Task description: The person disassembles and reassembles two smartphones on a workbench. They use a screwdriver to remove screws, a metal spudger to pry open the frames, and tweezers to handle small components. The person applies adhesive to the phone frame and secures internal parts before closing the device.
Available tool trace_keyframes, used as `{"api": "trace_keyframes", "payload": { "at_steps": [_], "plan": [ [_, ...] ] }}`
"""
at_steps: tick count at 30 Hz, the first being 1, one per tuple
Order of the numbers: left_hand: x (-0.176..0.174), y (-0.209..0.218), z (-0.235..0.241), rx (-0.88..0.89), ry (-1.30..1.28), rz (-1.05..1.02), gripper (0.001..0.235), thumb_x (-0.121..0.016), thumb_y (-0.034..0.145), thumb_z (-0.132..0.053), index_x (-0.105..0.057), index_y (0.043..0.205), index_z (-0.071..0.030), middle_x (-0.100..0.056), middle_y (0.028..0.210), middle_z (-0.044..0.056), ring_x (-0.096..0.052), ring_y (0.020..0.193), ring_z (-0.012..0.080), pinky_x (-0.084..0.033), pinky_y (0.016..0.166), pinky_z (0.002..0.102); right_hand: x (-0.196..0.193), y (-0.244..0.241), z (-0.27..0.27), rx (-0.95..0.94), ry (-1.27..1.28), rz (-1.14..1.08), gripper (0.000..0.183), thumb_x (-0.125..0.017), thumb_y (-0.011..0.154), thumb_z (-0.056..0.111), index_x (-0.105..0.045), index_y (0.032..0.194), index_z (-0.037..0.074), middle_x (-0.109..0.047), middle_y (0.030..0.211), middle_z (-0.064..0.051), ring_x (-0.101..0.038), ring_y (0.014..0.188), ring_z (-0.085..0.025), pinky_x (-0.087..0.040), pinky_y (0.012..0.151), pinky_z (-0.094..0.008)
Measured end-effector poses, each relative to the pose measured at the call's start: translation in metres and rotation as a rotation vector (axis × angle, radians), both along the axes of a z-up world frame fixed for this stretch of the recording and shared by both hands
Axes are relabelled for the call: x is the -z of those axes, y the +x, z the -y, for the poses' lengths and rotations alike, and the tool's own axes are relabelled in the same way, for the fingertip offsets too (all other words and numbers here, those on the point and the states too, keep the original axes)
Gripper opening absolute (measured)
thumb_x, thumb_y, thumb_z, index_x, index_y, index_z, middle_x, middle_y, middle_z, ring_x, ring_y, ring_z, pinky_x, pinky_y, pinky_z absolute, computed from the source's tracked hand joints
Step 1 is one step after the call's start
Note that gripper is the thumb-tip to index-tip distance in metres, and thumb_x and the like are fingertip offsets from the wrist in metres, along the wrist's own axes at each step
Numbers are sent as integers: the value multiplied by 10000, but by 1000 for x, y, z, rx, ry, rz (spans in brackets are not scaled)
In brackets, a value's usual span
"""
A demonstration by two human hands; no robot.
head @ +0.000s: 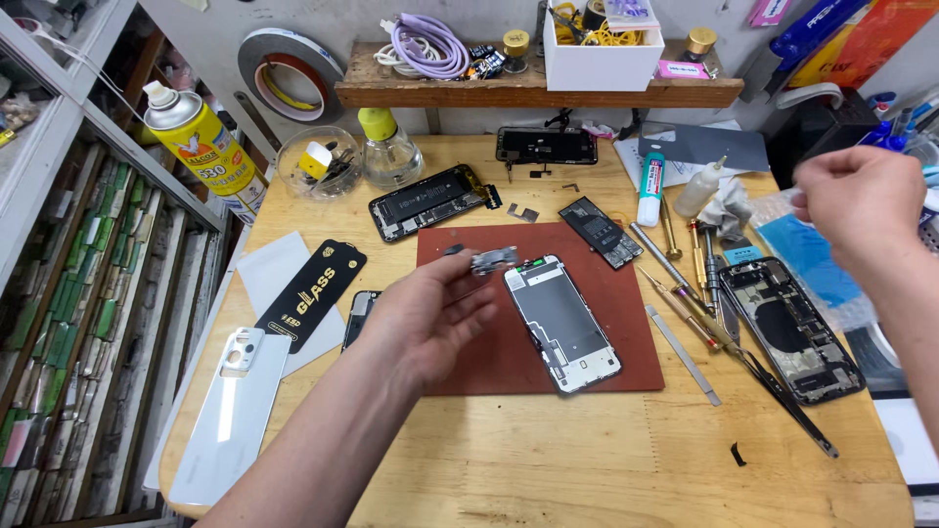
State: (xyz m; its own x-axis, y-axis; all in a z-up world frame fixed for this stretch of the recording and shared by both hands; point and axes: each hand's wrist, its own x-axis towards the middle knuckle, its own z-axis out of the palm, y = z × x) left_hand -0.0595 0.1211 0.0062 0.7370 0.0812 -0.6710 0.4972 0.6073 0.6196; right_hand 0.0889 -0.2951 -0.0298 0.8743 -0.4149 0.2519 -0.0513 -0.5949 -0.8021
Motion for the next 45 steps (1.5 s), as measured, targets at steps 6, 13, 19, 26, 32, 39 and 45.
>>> {"api": "trace_keyframes", "payload": {
  "at_steps": [6, 13, 19, 26, 32, 39, 45],
  "plan": [
    [15, -1, -14, -28, 125, -6, 143, -710, 948, -235, -658, 898, -111, -592, 777, -10, -535, 703, 123, -510, 677, 307, -6, -1, 14, -13, -589, 120, 109, -779, 1024, 117, -814, 1019, 14, -755, 888, -141, -702, 791, -188, -567, 754, -343],
    [21, -1, 8, 54, 102, 43, 137, -703, 940, -213, -678, 906, -83, -636, 779, 5, -570, 706, 125, -524, 658, 297, -35, -59, -113, -421, -142, -165, 201, -761, 936, 223, -816, 1082, 97, -763, 865, -60, -629, 710, -123, -526, 640, -307],
    [23, 3, 22, 121, 113, 151, 163, -699, 909, -185, -739, 1035, -89, -660, 800, -3, -587, 676, 104, -511, 620, 279, -40, -85, -196, -733, 190, -559, 284, -682, 916, 237, -761, 1179, 164, -776, 868, 6, -582, 630, -90, -492, 565, -256],
    [25, 13, 23, 187, 243, 278, 228, -708, 857, -117, -736, 1077, -61, -721, 856, 25, -648, 713, 107, -516, 614, 269, -30, -69, -203, -790, 227, -539, 233, -737, 909, 134, -817, 1111, 51, -762, 860, -47, -606, 677, -88, -508, 598, -254],
    [35, 23, 32, 233, 430, 343, 335, -785, 800, -163, -758, 1093, -3, -765, 919, 57, -678, 759, 93, -541, 636, 250, -17, -58, -194, -830, 159, -487, 305, -779, 840, 127, -770, 1139, 67, -797, 954, -29, -715, 831, -88, -590, 724, -249],
    [40, 23, 39, 387, 731, 417, 476, -750, 753, -158, -732, 1200, 6, -785, 971, 78, -730, 857, 120, -584, 742, 262, -8, -54, -191, -889, -303, -343, 287, -789, 831, 181, -777, 1112, 124, -800, 989, -60, -755, 893, -161, -597, 810, -299],
    [34, 19, 40, 407, 971, 435, 612, -799, 723, -230, -639, 1269, -6, -759, 1031, 98, -743, 934, 158, -588, 815, 303, -5, -53, -191, -979, -499, -164, 256, -786, 819, 210, -780, 1060, 126, -744, 1020, -53, -726, 949, -246, -582, 847, -364]
  ]
}}
